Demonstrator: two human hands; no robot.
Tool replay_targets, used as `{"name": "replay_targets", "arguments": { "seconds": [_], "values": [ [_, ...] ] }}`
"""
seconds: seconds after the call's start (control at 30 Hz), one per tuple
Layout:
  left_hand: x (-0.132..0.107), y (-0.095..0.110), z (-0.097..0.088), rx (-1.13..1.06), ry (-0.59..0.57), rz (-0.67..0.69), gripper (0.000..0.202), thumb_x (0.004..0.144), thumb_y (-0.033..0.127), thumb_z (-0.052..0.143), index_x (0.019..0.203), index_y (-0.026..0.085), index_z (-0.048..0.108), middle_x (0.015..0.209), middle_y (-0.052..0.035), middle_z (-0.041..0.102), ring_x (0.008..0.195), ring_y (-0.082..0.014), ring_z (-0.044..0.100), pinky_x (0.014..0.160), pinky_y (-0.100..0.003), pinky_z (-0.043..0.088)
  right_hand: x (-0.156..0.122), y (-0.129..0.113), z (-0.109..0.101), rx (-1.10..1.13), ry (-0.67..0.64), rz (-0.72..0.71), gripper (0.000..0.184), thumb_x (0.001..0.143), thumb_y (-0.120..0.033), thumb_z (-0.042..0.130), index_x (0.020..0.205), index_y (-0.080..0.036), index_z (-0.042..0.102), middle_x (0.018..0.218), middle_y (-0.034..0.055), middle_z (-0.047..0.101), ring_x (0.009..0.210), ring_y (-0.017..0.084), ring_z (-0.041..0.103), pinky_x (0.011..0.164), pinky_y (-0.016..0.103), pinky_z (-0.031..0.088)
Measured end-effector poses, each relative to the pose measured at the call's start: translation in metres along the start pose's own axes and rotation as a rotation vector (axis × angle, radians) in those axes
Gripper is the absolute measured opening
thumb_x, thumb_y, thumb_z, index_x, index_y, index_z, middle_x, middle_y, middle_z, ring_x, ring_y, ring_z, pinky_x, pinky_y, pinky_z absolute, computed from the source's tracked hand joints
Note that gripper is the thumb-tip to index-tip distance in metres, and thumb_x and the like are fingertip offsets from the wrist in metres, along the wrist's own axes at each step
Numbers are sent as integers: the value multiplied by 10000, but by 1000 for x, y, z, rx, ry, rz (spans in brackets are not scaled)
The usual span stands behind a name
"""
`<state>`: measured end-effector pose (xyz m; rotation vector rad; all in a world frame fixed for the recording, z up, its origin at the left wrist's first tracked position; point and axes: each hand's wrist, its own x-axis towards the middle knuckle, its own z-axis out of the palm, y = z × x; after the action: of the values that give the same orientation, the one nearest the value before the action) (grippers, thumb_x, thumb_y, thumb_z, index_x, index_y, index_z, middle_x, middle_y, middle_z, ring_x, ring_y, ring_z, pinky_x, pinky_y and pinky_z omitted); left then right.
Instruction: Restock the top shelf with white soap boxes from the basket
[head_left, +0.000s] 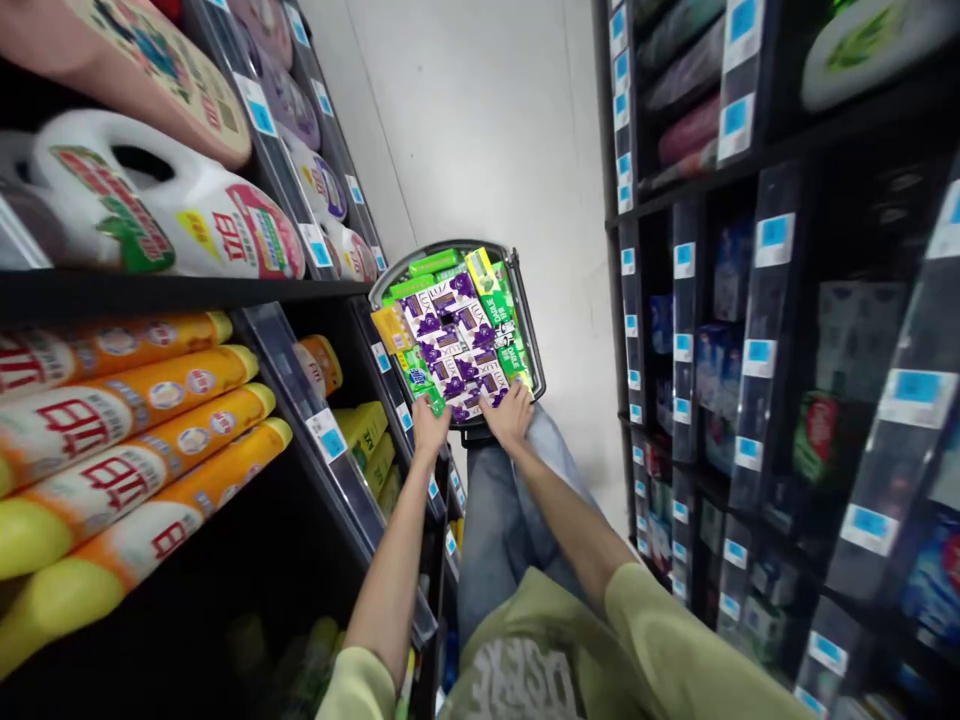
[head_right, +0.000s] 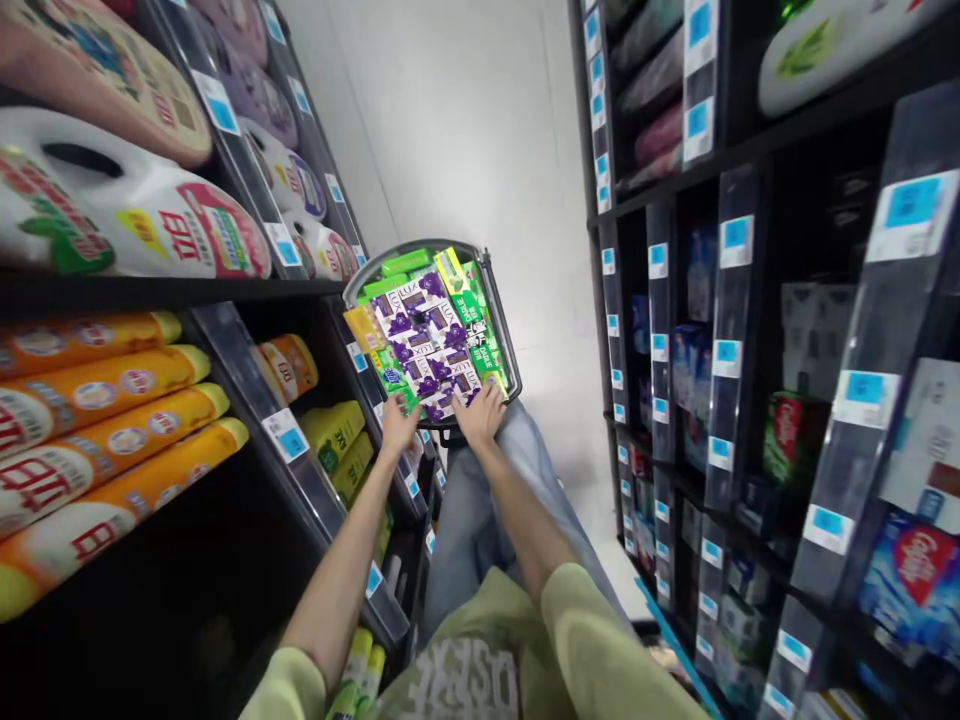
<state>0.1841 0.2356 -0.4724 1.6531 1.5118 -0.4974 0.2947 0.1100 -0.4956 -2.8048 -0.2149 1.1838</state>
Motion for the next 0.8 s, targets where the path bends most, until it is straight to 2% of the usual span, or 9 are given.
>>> {"name": "replay_targets", "arguments": {
  "seconds": [0.13, 0.23, 0.33, 0.6, 0.7, 0.8],
  "values": [
    [19, 12, 16, 44, 33, -13, 680, 841, 341, 749, 1393, 95, 437, 1391, -226, 520, 1373, -325, 487, 1174, -428, 375, 8, -1, 6, 17, 147, -101, 701, 882, -575, 643, 1365, -94, 478, 1377, 234, 532, 1298, 384, 458, 1074, 519, 386],
    [32, 27, 26, 67, 65, -20, 818, 810, 407, 797, 1431, 73, 380, 1432, -263, 471, 1421, -372, 427, 1178, -475, 369, 16, -1, 4, 56, 136, -107, 668, 888, -564, 650, 1348, -108, 487, 1342, 216, 555, 1280, 366, 465, 1051, 491, 405],
    [40, 41, 32, 88, 105, -42, 898, 780, 449, 829, 1439, 79, 345, 1440, -285, 444, 1409, -413, 427, 1138, -521, 403, 19, -4, 0, 101, 117, -79, 597, 887, -523, 664, 1305, -127, 507, 1301, 197, 573, 1251, 350, 477, 1025, 464, 429],
    [39, 50, 27, 136, 125, -40, 889, 705, 244, 864, 1415, 89, 353, 1394, -258, 477, 1347, -401, 497, 1088, -496, 461, 24, -25, -10, 108, 108, -31, 564, 796, -408, 732, 1245, -156, 505, 1271, 171, 553, 1202, 342, 486, 941, 444, 489],
    [36, 48, 27, 139, 132, -45, 870, 721, 236, 845, 1417, 96, 343, 1397, -255, 478, 1361, -397, 486, 1099, -496, 450, 27, -29, -11, 130, 102, 9, 567, 747, -382, 768, 1205, -165, 514, 1254, 168, 558, 1204, 347, 495, 949, 446, 491],
    [34, 45, 28, 131, 127, -46, 903, 707, 304, 875, 1411, 102, 348, 1401, -259, 480, 1372, -397, 476, 1101, -489, 447, 25, -26, -11, 172, 150, 18, 614, 717, -413, 795, 1200, -158, 516, 1253, 175, 565, 1215, 354, 513, 986, 450, 480]
  ]
}}
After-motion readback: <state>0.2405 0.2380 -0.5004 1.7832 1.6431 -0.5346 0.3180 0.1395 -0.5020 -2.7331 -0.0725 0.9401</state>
